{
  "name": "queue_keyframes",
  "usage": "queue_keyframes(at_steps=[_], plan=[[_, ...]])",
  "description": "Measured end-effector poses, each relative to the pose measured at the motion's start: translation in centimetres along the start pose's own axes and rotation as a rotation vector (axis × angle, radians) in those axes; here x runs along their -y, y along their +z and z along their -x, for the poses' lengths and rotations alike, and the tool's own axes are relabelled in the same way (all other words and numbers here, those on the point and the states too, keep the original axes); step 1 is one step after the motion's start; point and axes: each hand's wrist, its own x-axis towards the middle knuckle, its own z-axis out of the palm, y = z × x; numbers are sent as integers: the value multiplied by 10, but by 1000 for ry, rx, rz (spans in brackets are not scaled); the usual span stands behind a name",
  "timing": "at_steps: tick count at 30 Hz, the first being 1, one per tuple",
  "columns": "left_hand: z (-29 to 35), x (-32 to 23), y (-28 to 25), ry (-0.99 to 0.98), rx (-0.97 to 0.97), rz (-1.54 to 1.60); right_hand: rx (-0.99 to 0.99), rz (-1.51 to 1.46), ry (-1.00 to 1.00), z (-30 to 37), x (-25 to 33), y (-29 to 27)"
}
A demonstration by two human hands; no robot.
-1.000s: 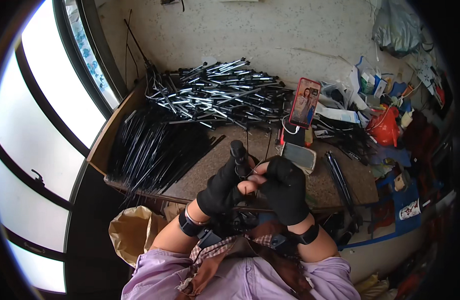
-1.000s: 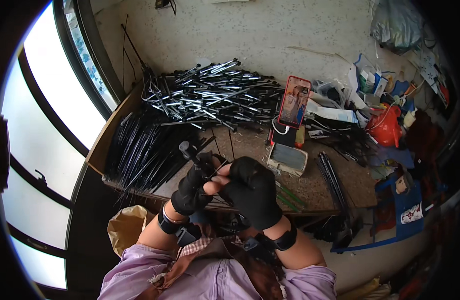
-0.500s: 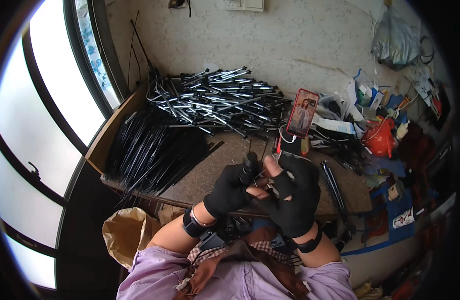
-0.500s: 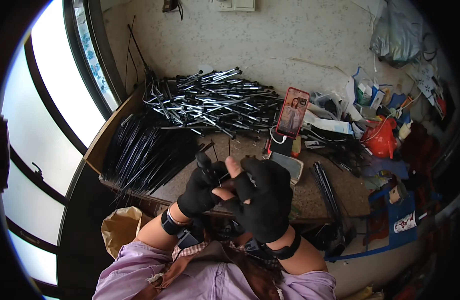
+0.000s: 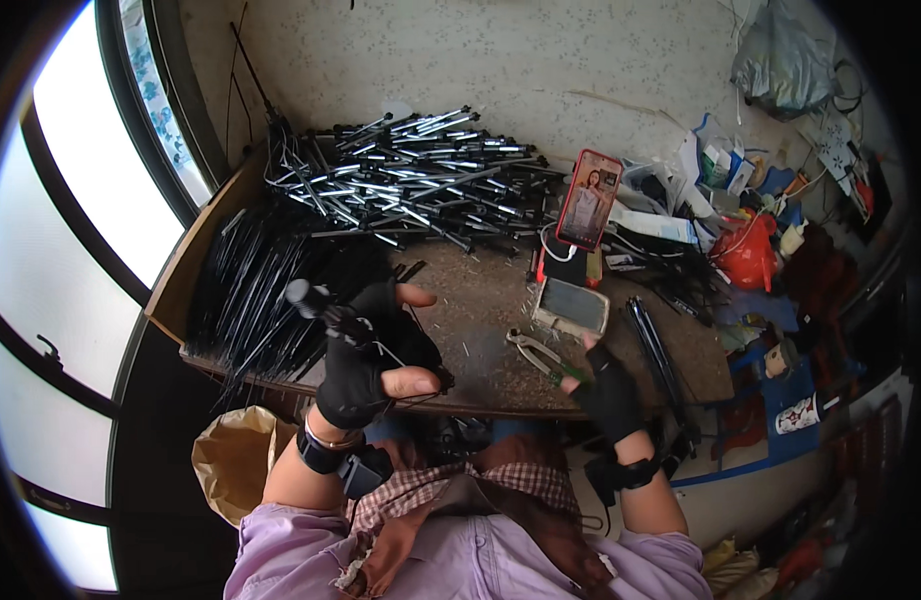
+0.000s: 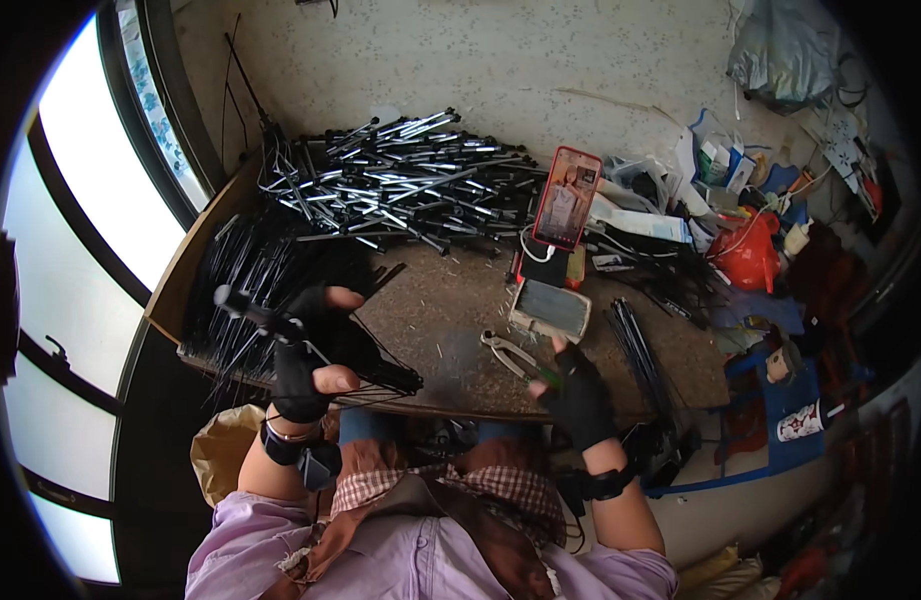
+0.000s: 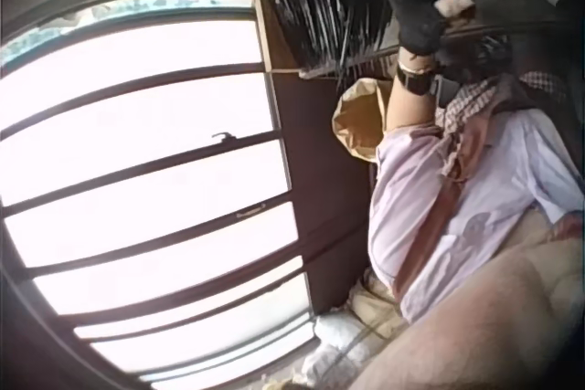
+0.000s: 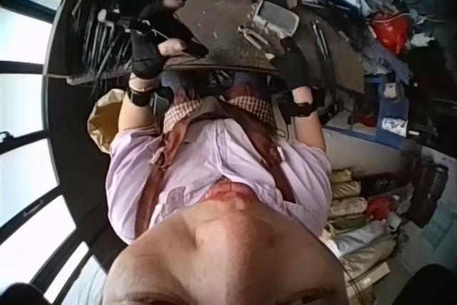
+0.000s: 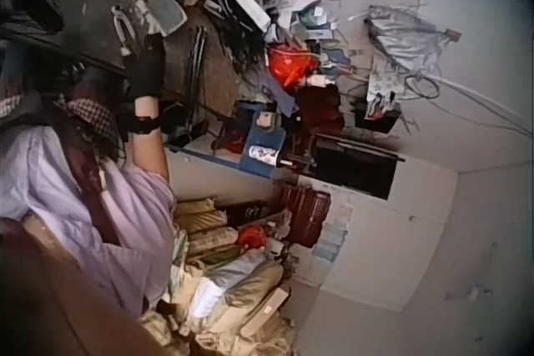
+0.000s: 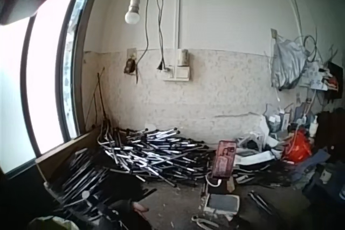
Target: Assembling black industrial rods by attaching small plastic connectors and bundling them.
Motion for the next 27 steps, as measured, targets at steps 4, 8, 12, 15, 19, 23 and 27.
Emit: queue_keyframes(at_steps=[4, 8, 12, 15, 19, 23, 27], plan=[[-11, 19, -16, -27, 85, 111, 14, 565, -229, 36, -23, 41], [-13, 4, 1, -332, 22, 83, 224, -106, 223, 37, -11, 56], [-16, 9, -4, -239, 35, -179, 418, -1059, 408, 21, 47, 13], [-19, 10, -15, -93, 58, -338, 324, -725, 134, 14, 95, -36], [-15, 14, -21, 9, -61, -428, -169, 56, -530, 1, 119, -58], [-12, 10, -11, -57, -175, -462, -207, 340, -573, 5, 113, -64], [-13, 13, -8, -31, -172, -577, -214, 381, -542, 7, 110, -64]])
